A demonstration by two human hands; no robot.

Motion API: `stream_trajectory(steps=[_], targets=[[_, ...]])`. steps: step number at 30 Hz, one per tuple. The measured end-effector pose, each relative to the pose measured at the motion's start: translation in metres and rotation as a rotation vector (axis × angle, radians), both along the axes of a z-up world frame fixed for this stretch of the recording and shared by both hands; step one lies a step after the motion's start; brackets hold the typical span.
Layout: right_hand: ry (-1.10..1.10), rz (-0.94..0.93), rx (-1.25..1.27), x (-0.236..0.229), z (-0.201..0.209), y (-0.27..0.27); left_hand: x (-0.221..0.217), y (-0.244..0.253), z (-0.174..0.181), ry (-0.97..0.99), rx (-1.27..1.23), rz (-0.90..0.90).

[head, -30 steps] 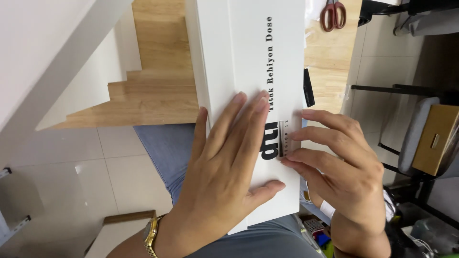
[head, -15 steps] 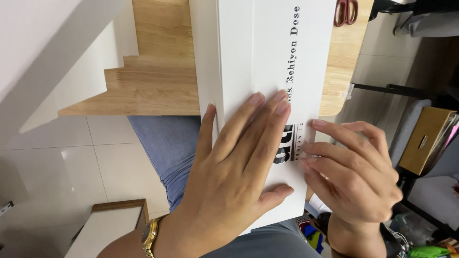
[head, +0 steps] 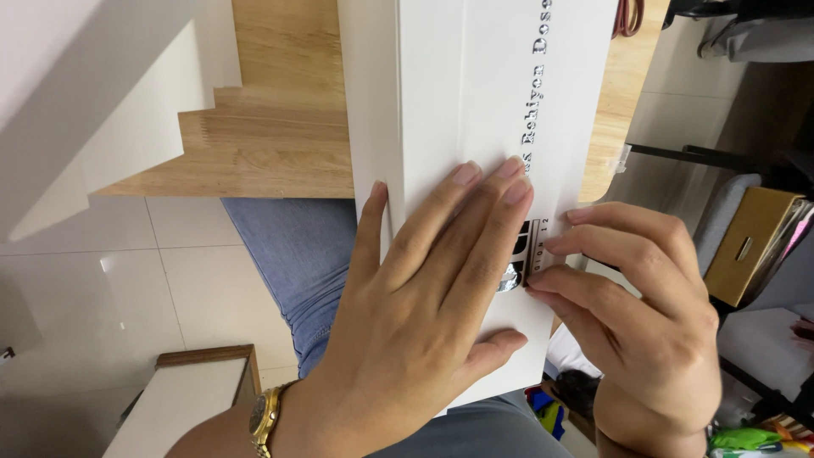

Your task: Applying labels to white boxes and smoothing them with a scraper tool

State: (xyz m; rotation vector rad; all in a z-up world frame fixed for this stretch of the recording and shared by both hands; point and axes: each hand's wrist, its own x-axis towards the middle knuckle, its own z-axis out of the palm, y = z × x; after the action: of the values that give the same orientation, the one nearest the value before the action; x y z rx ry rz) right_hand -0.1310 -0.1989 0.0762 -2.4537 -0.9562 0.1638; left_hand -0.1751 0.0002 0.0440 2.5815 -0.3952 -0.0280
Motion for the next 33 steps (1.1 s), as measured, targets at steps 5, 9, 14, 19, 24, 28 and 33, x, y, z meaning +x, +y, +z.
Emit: stream_trajectory(steps=[5,9,14,19,24,28,33], targets=[[0.004,0.047,-0.036,0.001,0.001,-0.001,0.001,0.0,0.0,-0.013,-0.002,0.004],[-0.051,0.05,-0.01,0.0,-0.003,-0.001,0.001,0.001,0.001,-0.009,0.031,-0.001],[-0.058,0.098,0.043,0.001,-0.009,-0.01,0.001,0.002,0.001,-0.009,0.038,-0.012],[-0.038,0.093,-0.006,0.004,-0.006,-0.008,0.002,0.002,0.001,-0.016,0.038,-0.001],[-0.033,0.115,-0.046,0.003,-0.005,-0.008,0.002,0.003,0.001,-0.017,0.057,-0.008],[-0.018,-0.021,-0.127,-0.01,0.001,0.001,0.002,0.003,0.001,-0.025,0.077,-0.014],[-0.093,0.098,-0.181,-0.003,-0.016,-0.022,0.001,0.001,-0.001,-0.025,0.042,0.008]])
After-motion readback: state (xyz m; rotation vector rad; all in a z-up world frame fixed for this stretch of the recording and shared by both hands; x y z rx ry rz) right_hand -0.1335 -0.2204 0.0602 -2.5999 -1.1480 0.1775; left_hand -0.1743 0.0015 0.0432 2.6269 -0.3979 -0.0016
